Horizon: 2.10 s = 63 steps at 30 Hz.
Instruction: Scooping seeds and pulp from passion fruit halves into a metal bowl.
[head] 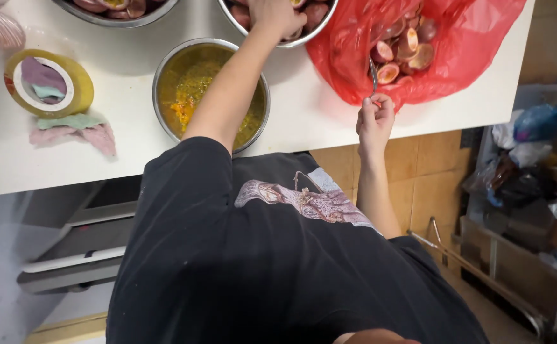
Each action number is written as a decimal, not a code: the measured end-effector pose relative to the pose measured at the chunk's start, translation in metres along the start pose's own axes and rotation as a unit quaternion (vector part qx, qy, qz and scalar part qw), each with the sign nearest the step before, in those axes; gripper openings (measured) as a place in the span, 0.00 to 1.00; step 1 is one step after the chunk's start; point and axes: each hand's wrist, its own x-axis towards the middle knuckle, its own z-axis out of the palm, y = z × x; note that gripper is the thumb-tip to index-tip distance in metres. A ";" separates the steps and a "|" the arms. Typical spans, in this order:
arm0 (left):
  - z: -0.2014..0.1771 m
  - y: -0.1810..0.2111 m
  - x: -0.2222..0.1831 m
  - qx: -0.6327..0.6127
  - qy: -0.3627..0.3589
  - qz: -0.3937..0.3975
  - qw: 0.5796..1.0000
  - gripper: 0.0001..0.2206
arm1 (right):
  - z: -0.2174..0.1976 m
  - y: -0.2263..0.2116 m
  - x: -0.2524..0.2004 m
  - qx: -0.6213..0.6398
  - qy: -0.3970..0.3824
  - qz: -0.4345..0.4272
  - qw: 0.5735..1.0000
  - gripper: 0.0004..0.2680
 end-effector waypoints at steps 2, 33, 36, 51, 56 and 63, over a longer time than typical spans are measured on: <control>0.012 -0.007 0.003 -0.038 -0.040 -0.001 0.999 0.14 | 0.005 0.004 -0.012 -0.017 0.011 0.006 1.000 0.03; -0.073 -0.152 -0.240 -0.762 -0.060 -0.231 0.602 0.17 | 0.170 0.036 -0.072 -0.155 -0.261 -0.010 0.953 0.09; -0.065 -0.158 -0.256 -0.758 -0.028 -0.238 0.607 0.17 | 0.183 0.031 -0.076 -0.206 -0.305 -0.102 0.924 0.10; -0.079 -0.153 -0.258 -0.696 -0.009 -0.196 0.691 0.17 | 0.221 0.014 -0.083 -0.279 -0.343 -0.070 0.894 0.09; -0.077 -0.164 -0.258 -0.641 0.040 -0.134 0.754 0.15 | 0.226 -0.011 -0.084 -0.357 -0.373 -0.026 0.856 0.09; -0.077 -0.167 -0.248 -0.614 0.042 -0.102 0.781 0.13 | 0.226 0.005 -0.075 -0.321 -0.353 -0.043 0.878 0.10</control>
